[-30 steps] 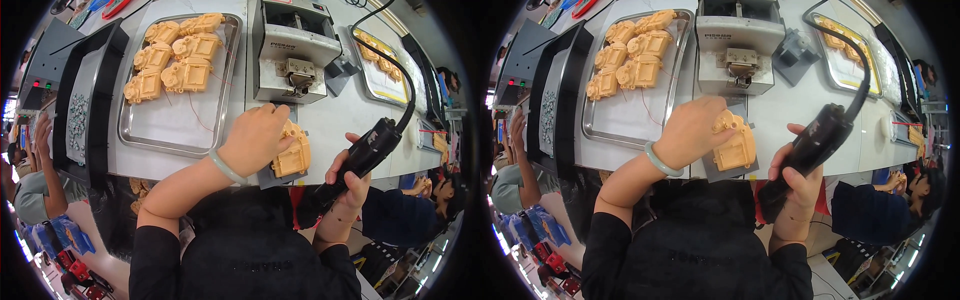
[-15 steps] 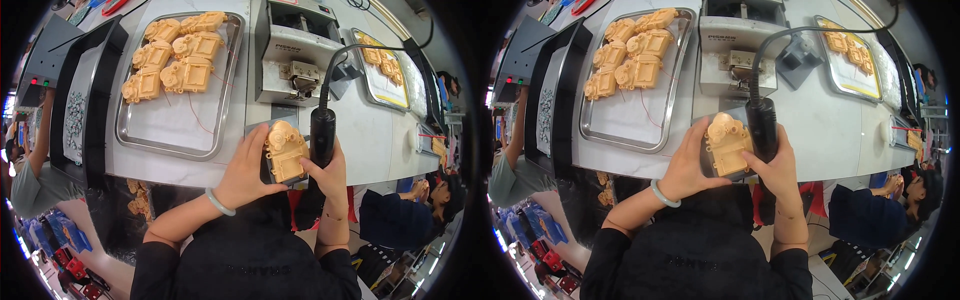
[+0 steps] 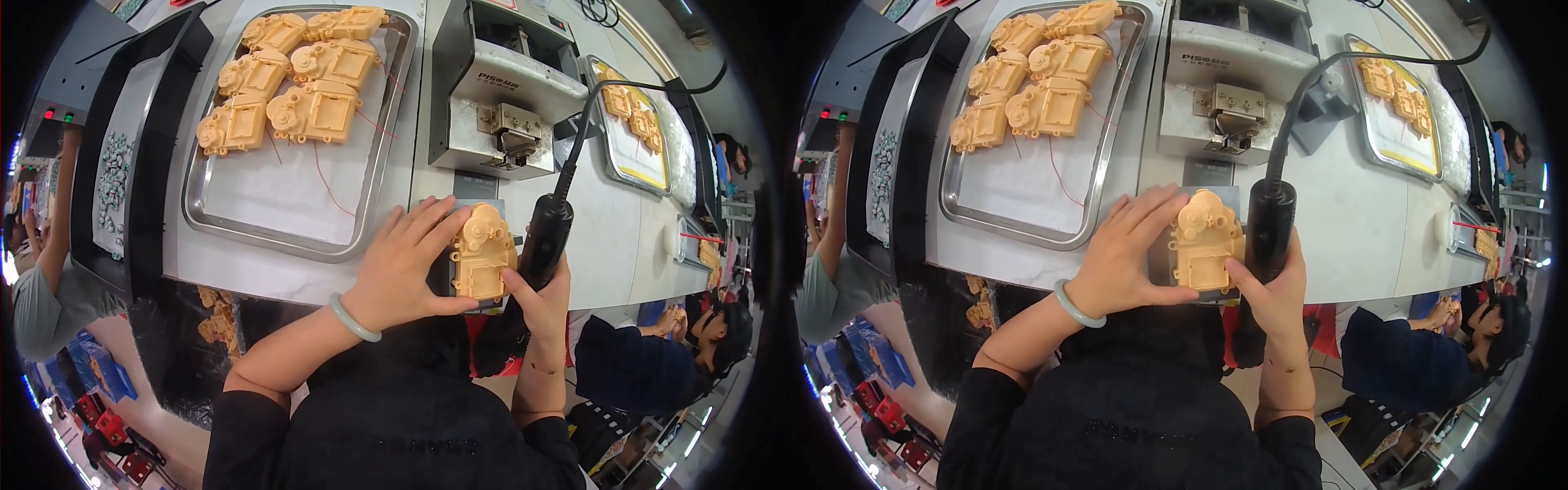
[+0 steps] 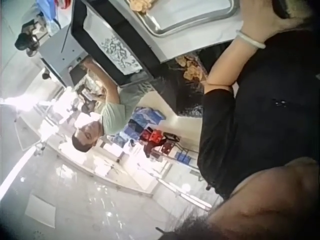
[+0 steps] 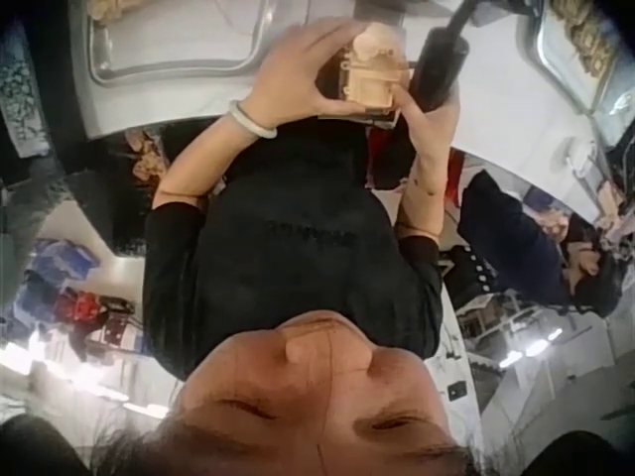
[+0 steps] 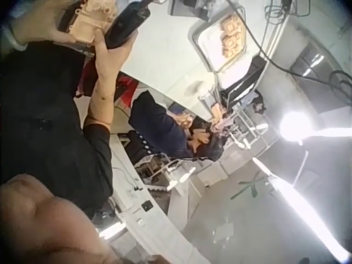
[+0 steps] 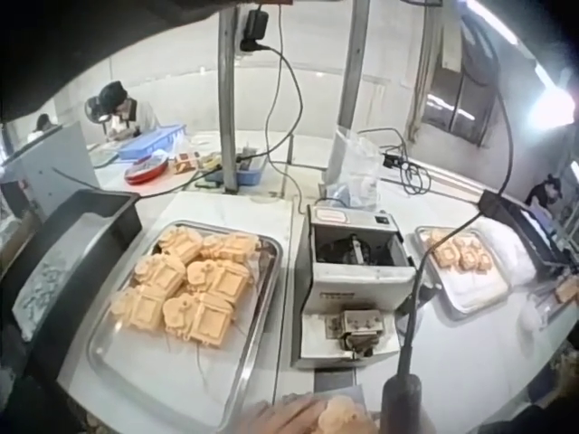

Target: Using an electric screwdriver to fasten components onto plastic toy parts on a factory assembly line.

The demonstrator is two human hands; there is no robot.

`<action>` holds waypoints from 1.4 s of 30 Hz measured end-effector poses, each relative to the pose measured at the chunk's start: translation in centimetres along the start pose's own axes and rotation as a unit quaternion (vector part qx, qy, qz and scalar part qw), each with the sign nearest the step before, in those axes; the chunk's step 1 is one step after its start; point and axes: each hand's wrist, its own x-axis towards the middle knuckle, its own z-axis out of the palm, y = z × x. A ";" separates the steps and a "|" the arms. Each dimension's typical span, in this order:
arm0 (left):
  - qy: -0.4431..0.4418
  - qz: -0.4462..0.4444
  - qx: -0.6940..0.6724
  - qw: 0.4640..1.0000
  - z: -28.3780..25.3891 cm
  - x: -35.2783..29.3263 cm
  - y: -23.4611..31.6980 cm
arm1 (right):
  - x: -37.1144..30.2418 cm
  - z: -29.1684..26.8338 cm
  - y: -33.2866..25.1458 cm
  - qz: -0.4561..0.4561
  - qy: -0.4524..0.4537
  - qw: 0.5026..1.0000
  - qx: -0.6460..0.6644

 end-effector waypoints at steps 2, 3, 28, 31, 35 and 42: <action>-0.023 -0.001 -0.002 1.000 -0.1 0.0 0.0 | 0.2 0.0 -0.2 0.015 -0.012 1.000 0.007; -0.021 -0.001 -0.002 1.000 0.0 0.0 0.0 | 0.3 -0.1 -0.2 0.014 -0.013 1.000 0.005; 0.014 0.036 -0.078 0.996 1.5 -0.3 -1.0 | 2.4 -0.2 -0.2 0.008 -0.032 0.999 -0.031; 0.021 0.029 -0.102 0.994 0.9 -0.4 -0.4 | 2.2 -0.9 -0.4 0.018 -0.033 0.998 -0.047; 0.019 0.020 -0.060 0.998 0.5 1.1 0.7 | 1.9 -0.6 -0.4 0.007 -0.021 0.999 -0.028; 0.000 0.007 -0.025 1.000 1.2 1.8 -0.3 | 2.4 0.0 -0.5 0.021 -0.022 1.000 0.004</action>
